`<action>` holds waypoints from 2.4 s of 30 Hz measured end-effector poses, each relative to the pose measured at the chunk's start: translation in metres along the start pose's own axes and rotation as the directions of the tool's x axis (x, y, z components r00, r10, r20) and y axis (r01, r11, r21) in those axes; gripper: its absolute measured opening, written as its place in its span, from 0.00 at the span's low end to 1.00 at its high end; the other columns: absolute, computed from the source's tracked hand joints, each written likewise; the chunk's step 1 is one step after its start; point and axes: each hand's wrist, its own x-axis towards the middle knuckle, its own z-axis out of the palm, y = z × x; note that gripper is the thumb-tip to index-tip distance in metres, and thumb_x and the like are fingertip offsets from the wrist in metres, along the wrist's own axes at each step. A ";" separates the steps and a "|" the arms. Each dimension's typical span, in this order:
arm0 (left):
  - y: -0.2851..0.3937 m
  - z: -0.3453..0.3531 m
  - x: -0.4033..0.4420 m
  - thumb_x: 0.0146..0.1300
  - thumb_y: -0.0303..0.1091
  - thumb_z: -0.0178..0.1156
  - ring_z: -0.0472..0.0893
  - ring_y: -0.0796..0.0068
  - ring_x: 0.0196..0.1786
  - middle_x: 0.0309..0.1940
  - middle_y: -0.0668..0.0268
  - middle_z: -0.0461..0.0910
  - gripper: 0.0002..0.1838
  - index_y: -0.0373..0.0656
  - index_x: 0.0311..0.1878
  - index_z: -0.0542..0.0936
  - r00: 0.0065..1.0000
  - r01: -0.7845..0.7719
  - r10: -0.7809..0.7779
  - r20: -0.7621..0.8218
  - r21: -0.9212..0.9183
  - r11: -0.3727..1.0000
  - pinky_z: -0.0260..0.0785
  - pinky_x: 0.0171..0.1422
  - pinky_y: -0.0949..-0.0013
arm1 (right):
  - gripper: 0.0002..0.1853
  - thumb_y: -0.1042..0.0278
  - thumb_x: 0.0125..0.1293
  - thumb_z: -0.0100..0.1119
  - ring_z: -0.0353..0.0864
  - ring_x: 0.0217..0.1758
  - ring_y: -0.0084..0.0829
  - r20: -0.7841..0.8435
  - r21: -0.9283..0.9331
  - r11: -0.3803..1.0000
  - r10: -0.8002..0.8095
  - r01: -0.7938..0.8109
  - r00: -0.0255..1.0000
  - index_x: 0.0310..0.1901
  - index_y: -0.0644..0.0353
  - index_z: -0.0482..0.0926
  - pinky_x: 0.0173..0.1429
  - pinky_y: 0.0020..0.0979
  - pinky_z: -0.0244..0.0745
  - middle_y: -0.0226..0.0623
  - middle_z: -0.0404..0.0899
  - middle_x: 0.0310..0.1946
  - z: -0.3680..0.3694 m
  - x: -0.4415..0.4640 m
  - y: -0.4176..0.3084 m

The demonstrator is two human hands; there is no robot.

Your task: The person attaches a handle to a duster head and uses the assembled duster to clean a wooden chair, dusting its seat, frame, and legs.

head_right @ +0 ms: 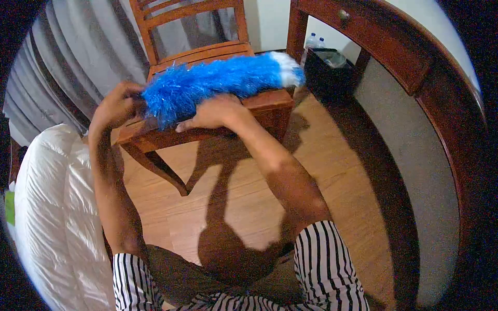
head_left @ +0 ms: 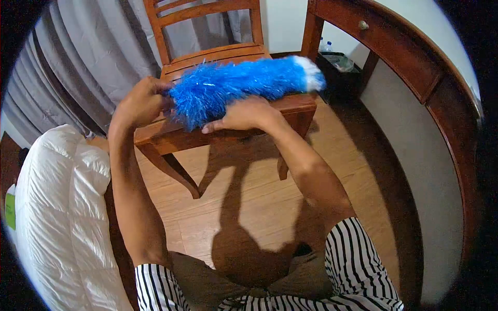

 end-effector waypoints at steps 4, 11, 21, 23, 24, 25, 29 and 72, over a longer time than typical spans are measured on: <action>-0.002 0.005 0.007 0.61 0.29 0.62 0.79 0.73 0.28 0.22 0.61 0.81 0.09 0.36 0.41 0.87 0.991 0.120 -0.108 -0.075 0.182 0.976 0.74 0.39 0.62 | 0.52 0.15 0.52 0.60 0.78 0.68 0.53 0.128 -0.074 0.997 0.038 -0.029 0.991 0.60 0.60 0.83 0.73 0.52 0.71 0.54 0.80 0.64 -0.014 0.005 -0.003; 0.003 -0.007 -0.012 0.63 0.30 0.62 0.72 0.79 0.24 0.18 0.69 0.76 0.07 0.36 0.34 0.84 0.996 0.056 -0.054 0.073 -0.018 0.998 0.68 0.32 0.66 | 0.38 0.30 0.64 0.62 0.83 0.60 0.52 0.199 -0.187 0.981 -0.005 0.042 0.980 0.51 0.66 0.86 0.68 0.52 0.74 0.56 0.84 0.54 0.003 -0.019 -0.027; 0.007 -0.012 -0.014 0.64 0.30 0.60 0.71 0.80 0.21 0.18 0.68 0.76 0.09 0.35 0.33 0.85 0.994 0.058 -0.052 0.096 -0.061 0.996 0.67 0.29 0.66 | 0.27 0.42 0.65 0.66 0.88 0.45 0.50 0.100 -0.027 0.973 -0.227 0.231 0.969 0.42 0.65 0.88 0.59 0.51 0.79 0.50 0.88 0.39 0.038 -0.015 -0.026; -0.012 -0.009 -0.006 0.64 0.30 0.61 0.70 0.79 0.21 0.18 0.68 0.75 0.09 0.35 0.33 0.86 0.996 -0.088 0.087 0.017 0.047 0.995 0.67 0.29 0.65 | 0.26 0.43 0.67 0.64 0.88 0.45 0.50 0.063 -0.178 0.951 -0.243 0.251 0.968 0.41 0.65 0.88 0.60 0.50 0.79 0.51 0.88 0.39 0.025 -0.009 -0.024; -0.002 -0.013 -0.012 0.63 0.30 0.61 0.71 0.79 0.21 0.18 0.67 0.76 0.09 0.35 0.33 0.86 0.998 -0.044 0.041 0.037 0.063 0.997 0.67 0.29 0.65 | 0.26 0.44 0.67 0.63 0.88 0.45 0.50 0.043 -0.255 0.932 -0.254 0.257 0.966 0.41 0.64 0.88 0.60 0.50 0.79 0.51 0.88 0.39 0.015 -0.009 -0.027; 0.019 -0.020 -0.022 0.63 0.30 0.61 0.72 0.78 0.21 0.18 0.66 0.76 0.09 0.34 0.33 0.86 0.998 0.000 -0.005 0.056 0.079 0.997 0.68 0.29 0.65 | 0.26 0.44 0.68 0.62 0.86 0.51 0.51 0.136 -0.268 0.933 -0.209 0.239 0.968 0.49 0.63 0.86 0.64 0.51 0.77 0.53 0.87 0.47 -0.003 -0.017 -0.035; 0.026 -0.028 -0.032 0.61 0.31 0.62 0.76 0.72 0.21 0.18 0.61 0.79 0.10 0.33 0.32 0.85 0.973 0.132 -0.116 0.199 -0.072 0.989 0.71 0.33 0.63 | 0.32 0.42 0.65 0.67 0.80 0.63 0.51 -0.294 0.636 0.683 -0.215 0.358 0.931 0.60 0.61 0.81 0.69 0.53 0.72 0.53 0.79 0.62 0.091 0.033 0.028; -0.041 0.047 0.014 0.61 0.30 0.59 0.85 0.39 0.52 0.45 0.36 0.84 0.17 0.34 0.52 0.82 0.965 0.251 -0.218 -0.144 0.277 0.928 0.76 0.58 0.46 | 0.71 0.11 0.42 0.64 0.52 0.84 0.56 0.057 -0.026 1.000 -0.011 0.013 0.998 0.78 0.61 0.61 0.86 0.50 0.46 0.57 0.53 0.81 -0.012 -0.006 0.036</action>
